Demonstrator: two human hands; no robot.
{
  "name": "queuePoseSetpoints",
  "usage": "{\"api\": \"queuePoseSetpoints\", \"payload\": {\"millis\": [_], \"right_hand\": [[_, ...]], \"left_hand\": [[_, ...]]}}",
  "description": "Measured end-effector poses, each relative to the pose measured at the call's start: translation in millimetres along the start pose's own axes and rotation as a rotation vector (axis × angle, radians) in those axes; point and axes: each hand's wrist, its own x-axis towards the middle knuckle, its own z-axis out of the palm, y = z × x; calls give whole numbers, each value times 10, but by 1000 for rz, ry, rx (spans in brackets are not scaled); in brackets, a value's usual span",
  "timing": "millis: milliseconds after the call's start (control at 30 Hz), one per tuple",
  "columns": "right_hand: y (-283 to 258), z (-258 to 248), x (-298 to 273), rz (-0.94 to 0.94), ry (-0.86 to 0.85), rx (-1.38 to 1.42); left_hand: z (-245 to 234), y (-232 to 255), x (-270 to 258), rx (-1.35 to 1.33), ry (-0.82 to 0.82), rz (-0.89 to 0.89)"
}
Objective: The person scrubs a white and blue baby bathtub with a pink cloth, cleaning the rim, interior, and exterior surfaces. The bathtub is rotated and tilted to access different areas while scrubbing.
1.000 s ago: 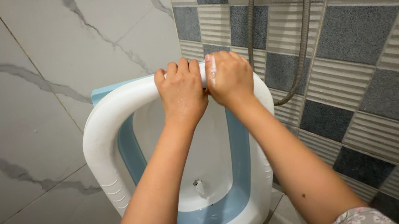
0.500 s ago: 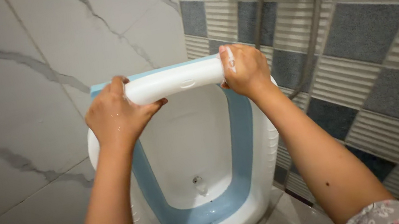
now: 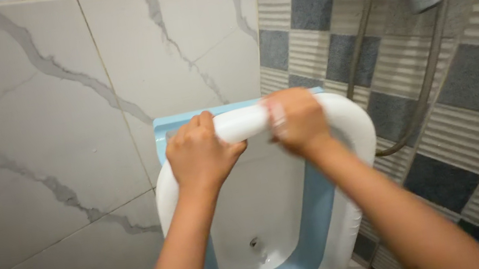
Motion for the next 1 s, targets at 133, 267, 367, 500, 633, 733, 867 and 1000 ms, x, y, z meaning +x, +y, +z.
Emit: {"api": "queuePoseSetpoints", "payload": {"millis": [133,267,367,500,633,733,867,1000], "right_hand": [[267,-222,-161,383,-30,-125],[-150,24,-3,238,65,-104],[-390,29,48,198,2,22],[97,-285,-160,174,39,-40],[467,-620,-546,848,34,46],[491,-550,-548,952,92,6],[126,-110,-160,415,122,-45],[-272,47,-32,160,56,59]], "left_hand": [[48,149,15,28,-84,-48],[62,284,22,51,-140,-54],[81,265,18,30,31,9],[-13,243,-58,41,-7,18],[-46,265,-45,84,-25,-13],[-66,243,-45,92,0,-3],[-21,288,-27,91,-44,-32],[89,350,-28,118,37,17]]}}
